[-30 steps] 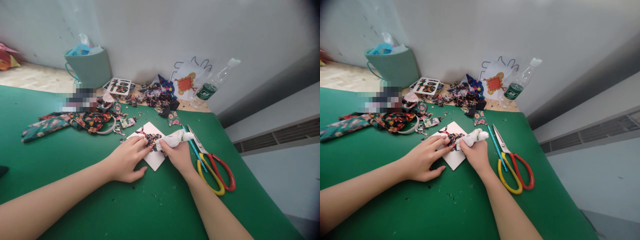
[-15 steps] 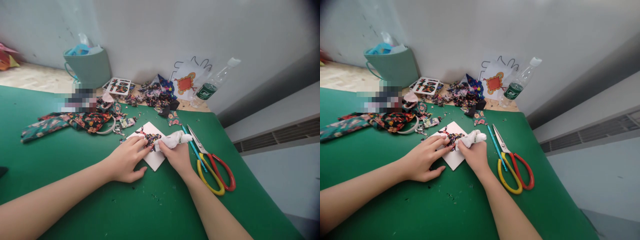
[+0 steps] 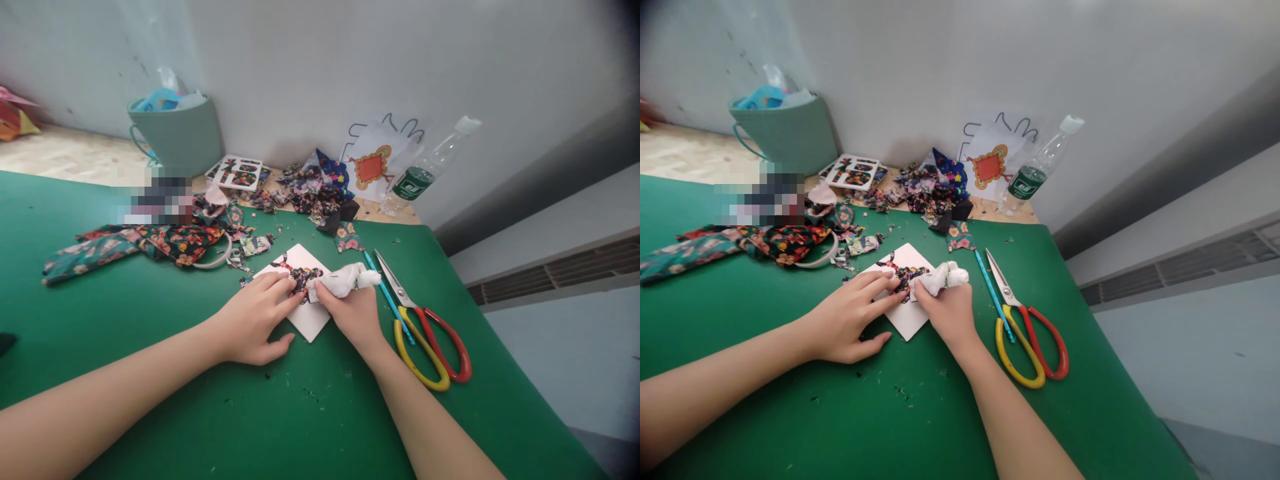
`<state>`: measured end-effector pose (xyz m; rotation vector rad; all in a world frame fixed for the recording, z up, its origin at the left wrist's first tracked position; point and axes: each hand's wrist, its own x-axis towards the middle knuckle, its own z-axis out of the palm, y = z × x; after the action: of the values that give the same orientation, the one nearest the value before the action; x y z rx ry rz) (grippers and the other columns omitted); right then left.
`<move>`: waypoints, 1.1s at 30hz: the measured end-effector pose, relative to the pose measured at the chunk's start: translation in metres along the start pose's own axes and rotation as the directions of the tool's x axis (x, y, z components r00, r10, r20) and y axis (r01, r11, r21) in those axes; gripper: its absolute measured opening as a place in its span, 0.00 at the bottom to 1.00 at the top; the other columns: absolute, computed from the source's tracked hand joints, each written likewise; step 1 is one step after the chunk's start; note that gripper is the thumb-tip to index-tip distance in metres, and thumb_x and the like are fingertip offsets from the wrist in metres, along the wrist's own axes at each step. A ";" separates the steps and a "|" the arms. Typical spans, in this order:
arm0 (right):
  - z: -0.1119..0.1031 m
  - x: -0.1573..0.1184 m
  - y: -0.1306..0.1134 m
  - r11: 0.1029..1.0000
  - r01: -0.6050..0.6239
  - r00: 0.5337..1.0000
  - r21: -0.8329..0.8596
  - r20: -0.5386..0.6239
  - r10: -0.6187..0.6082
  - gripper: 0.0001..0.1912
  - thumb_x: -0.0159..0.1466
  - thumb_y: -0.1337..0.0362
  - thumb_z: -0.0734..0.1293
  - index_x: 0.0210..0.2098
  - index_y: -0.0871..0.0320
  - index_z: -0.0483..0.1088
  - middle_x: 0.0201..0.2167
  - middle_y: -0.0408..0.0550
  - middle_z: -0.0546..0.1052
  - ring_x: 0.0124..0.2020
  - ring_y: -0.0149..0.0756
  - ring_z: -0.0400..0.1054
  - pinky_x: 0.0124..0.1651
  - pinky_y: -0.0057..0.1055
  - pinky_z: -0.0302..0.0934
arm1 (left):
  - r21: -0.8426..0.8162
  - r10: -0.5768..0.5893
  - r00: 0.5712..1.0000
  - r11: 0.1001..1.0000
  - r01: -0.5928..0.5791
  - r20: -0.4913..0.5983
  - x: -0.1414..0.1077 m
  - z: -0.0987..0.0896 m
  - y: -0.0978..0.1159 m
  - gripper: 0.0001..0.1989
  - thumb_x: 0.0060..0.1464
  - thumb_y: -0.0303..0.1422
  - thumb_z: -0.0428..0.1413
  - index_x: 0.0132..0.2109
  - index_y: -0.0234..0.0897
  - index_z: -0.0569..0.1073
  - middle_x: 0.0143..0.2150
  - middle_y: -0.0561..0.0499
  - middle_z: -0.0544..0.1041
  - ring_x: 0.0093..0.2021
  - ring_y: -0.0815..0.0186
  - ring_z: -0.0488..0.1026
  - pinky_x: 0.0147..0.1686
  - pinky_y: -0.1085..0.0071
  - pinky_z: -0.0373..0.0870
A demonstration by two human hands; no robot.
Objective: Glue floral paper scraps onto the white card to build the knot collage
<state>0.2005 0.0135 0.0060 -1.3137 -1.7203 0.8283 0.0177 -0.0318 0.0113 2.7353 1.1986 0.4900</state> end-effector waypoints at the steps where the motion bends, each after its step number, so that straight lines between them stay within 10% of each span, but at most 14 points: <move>1: 0.000 0.000 0.000 1.000 -0.001 1.000 -0.001 0.003 0.001 0.08 0.52 0.61 0.65 0.22 0.58 0.65 0.20 0.43 0.72 0.24 0.34 0.67 0.26 0.27 0.59 | 0.004 -0.002 1.000 1.000 0.002 0.005 0.000 0.000 0.000 0.26 0.48 0.39 0.50 0.54 0.31 0.63 0.50 0.38 0.63 0.54 0.49 0.56 0.53 0.53 0.56; 33: -0.010 0.011 0.018 0.991 -0.037 0.997 0.125 0.076 0.028 0.09 0.52 0.59 0.67 0.27 0.58 0.68 0.27 0.46 0.75 0.30 0.37 0.69 0.36 0.33 0.62 | -0.018 0.005 0.999 1.000 -0.004 0.045 -0.002 0.001 -0.006 0.21 0.47 0.36 0.49 0.48 0.29 0.65 0.56 0.38 0.61 0.58 0.51 0.54 0.57 0.53 0.48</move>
<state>0.2162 0.0294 -0.0024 -1.2425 -1.6780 0.9990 0.0125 -0.0289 0.0087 2.7192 1.1724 0.4350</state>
